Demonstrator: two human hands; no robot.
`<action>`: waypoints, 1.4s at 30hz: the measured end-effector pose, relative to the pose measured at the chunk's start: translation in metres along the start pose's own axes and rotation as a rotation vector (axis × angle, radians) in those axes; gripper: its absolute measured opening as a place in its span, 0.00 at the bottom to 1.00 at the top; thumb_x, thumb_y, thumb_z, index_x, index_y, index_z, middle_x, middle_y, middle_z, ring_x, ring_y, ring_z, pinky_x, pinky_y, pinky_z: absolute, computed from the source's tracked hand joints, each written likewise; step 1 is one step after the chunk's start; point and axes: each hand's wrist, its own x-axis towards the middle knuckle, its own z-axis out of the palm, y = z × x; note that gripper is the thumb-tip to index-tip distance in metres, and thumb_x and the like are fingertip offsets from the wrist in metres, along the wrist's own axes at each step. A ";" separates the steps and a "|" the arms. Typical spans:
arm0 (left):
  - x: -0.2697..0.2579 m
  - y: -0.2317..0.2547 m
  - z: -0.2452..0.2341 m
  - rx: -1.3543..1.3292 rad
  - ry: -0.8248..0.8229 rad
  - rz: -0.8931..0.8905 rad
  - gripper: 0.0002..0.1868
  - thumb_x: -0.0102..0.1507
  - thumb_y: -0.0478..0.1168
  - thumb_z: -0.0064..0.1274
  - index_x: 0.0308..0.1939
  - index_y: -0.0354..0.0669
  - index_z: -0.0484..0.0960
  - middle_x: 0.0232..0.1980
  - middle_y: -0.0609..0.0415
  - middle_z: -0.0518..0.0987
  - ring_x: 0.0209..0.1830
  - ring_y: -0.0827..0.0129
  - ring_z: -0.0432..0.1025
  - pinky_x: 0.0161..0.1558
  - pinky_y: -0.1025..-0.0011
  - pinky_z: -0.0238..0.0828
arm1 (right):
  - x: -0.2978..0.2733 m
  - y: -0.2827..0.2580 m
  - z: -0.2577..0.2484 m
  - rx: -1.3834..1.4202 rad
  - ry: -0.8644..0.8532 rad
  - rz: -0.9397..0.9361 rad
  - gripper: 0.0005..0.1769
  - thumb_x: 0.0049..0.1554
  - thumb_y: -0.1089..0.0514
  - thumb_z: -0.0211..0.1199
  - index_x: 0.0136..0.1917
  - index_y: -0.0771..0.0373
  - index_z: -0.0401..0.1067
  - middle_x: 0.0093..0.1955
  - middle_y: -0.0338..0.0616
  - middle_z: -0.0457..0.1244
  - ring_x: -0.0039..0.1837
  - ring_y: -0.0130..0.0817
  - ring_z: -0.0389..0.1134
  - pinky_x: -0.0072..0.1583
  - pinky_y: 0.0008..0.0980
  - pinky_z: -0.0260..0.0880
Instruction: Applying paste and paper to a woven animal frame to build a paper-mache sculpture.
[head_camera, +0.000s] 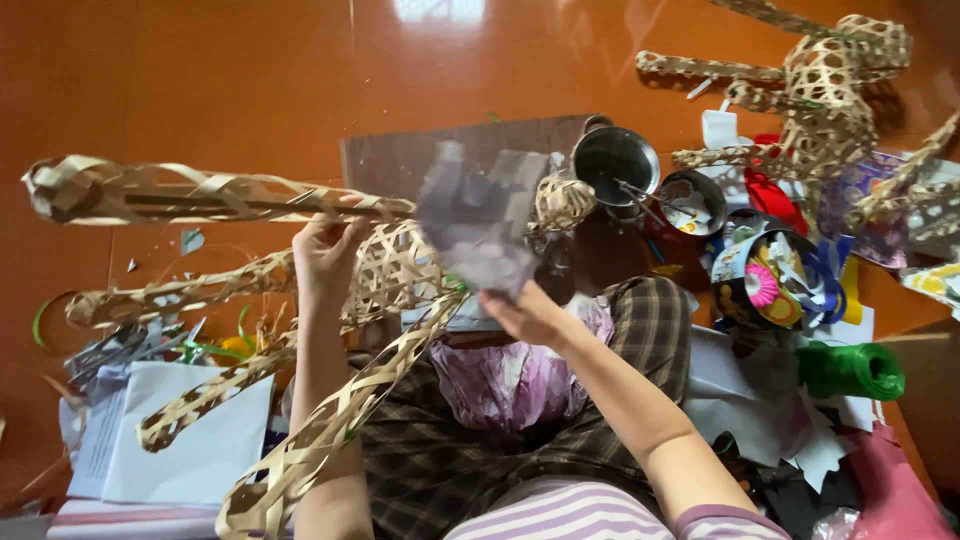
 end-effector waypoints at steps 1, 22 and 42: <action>0.003 -0.019 -0.011 0.006 0.009 -0.004 0.12 0.65 0.38 0.63 0.49 0.34 0.82 0.38 0.49 0.80 0.38 0.73 0.70 0.44 0.72 0.72 | 0.025 -0.047 -0.003 0.008 -0.008 0.000 0.16 0.62 0.54 0.56 0.59 0.59 0.79 0.55 0.49 0.72 0.51 0.42 0.72 0.62 0.51 0.66; -0.026 -0.045 -0.025 0.074 0.046 -0.112 0.05 0.62 0.37 0.64 0.40 0.40 0.87 0.51 0.46 0.80 0.55 0.65 0.72 0.63 0.62 0.64 | 0.104 -0.165 -0.011 -0.183 -0.344 -0.228 0.20 0.60 0.54 0.60 0.55 0.75 0.71 0.52 0.70 0.67 0.63 0.69 0.65 0.74 0.62 0.53; -0.026 -0.120 -0.026 0.058 0.207 -0.186 0.07 0.64 0.42 0.64 0.37 0.42 0.87 0.42 0.53 0.82 0.46 0.73 0.74 0.50 0.70 0.72 | 0.133 -0.161 -0.056 -0.286 0.429 0.235 0.21 0.67 0.59 0.59 0.71 0.63 0.64 0.59 0.52 0.66 0.59 0.41 0.68 0.59 0.39 0.72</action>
